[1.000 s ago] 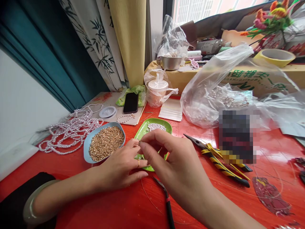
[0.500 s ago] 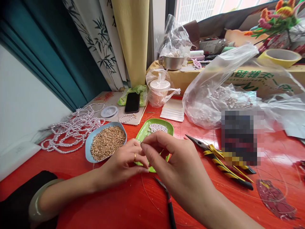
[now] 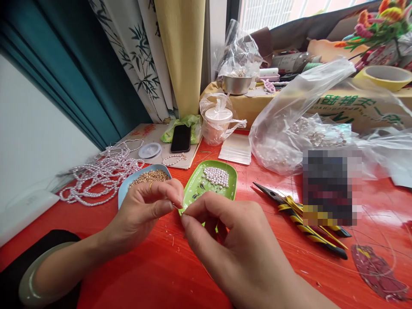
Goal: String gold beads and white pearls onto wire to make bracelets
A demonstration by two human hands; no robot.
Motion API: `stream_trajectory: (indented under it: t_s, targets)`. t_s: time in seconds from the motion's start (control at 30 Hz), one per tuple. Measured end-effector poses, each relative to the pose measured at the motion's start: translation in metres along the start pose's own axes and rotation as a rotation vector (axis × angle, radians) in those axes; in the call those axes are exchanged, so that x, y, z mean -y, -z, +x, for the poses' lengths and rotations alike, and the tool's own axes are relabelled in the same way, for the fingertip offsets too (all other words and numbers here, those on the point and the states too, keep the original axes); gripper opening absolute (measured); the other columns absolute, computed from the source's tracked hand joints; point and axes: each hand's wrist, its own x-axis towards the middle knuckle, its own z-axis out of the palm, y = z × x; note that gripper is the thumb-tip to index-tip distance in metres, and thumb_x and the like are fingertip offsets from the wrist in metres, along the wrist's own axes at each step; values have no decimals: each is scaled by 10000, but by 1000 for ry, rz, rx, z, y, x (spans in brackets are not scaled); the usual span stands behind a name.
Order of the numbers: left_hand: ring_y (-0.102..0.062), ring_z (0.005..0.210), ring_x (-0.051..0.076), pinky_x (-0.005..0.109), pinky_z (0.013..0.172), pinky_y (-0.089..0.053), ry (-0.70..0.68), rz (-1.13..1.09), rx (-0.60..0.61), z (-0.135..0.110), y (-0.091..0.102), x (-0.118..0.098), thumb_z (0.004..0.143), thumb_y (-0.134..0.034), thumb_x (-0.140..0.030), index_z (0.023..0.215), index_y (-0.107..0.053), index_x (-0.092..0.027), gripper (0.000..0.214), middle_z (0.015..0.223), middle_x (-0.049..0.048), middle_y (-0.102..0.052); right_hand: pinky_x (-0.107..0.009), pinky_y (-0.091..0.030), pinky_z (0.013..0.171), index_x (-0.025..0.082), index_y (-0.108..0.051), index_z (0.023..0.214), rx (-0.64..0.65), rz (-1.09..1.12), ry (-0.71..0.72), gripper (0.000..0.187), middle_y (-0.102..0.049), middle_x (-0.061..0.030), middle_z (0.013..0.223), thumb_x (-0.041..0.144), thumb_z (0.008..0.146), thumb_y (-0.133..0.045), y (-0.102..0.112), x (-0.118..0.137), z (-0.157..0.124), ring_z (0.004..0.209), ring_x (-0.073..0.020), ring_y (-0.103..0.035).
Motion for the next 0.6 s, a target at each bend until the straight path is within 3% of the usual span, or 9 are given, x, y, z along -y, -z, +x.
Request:
stream_trajectory:
  t_s: [0.6]
  targets:
    - [-580, 712, 115, 228, 629, -488, 21, -32, -32, 0, -2, -1, 688, -729, -161, 709, -719, -212, 57, 734, 1, -628, -176, -370, 378, 200, -591, 651, -32, 33, 7, 165, -561, 49, 491, 172, 803, -535, -4, 1, 1, 422, -86, -486]
